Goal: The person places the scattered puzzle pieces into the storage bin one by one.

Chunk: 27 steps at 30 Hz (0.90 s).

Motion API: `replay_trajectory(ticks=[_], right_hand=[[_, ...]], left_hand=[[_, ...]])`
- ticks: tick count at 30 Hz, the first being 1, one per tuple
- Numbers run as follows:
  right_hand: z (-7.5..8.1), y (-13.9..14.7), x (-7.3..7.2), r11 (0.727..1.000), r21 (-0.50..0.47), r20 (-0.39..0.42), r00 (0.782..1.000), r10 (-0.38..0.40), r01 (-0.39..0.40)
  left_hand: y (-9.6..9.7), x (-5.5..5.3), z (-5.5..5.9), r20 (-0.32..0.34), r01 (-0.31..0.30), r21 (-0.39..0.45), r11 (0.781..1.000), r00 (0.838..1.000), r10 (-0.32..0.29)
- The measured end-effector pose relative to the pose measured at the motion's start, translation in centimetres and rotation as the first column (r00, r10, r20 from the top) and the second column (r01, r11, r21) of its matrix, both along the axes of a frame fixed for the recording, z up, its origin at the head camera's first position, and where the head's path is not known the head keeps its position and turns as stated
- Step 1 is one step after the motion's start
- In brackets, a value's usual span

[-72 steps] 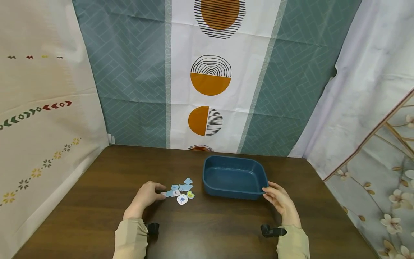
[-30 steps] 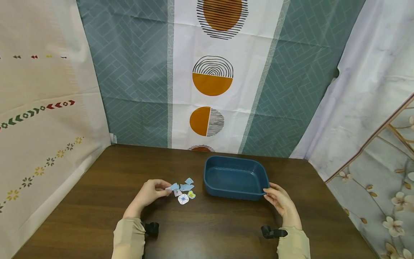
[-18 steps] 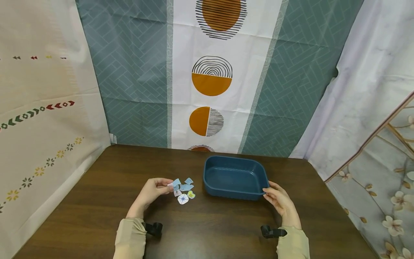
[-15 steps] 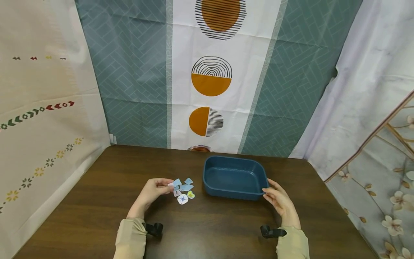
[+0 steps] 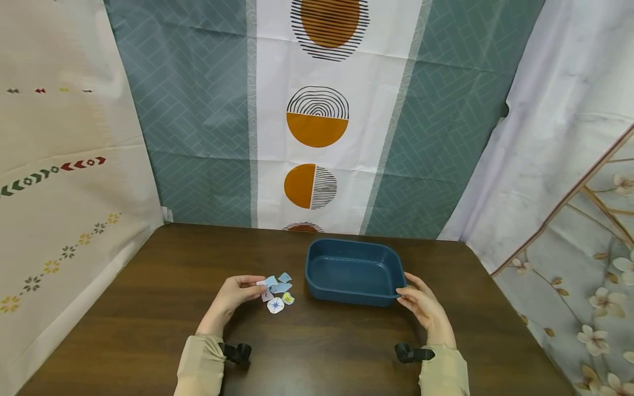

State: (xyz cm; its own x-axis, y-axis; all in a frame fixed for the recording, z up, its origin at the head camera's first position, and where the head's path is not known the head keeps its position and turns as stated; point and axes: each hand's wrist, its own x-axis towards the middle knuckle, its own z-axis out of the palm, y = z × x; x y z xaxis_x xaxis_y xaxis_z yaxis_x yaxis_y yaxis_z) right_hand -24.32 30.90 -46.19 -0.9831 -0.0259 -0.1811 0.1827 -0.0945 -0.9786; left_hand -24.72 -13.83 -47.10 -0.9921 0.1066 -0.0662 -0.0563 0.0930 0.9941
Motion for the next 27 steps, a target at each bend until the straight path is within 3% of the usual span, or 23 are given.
replay_trajectory(ticks=[13, 27], right_hand=[[-0.1, 0.0, 0.1, 0.999, -0.029, 0.009, 0.999, -0.032, 0.032], [-0.1, -0.1, 0.1, 0.996, -0.075, 0.016, 0.999, -0.045, 0.046]], left_hand=[[3.8, 0.2, 1.2, -0.002, 0.056, -0.049, 0.997, 0.998, -0.056], [9.1, -1.6, 3.1, -0.03, 0.175, -0.02, 0.984, 0.984, -0.176]])
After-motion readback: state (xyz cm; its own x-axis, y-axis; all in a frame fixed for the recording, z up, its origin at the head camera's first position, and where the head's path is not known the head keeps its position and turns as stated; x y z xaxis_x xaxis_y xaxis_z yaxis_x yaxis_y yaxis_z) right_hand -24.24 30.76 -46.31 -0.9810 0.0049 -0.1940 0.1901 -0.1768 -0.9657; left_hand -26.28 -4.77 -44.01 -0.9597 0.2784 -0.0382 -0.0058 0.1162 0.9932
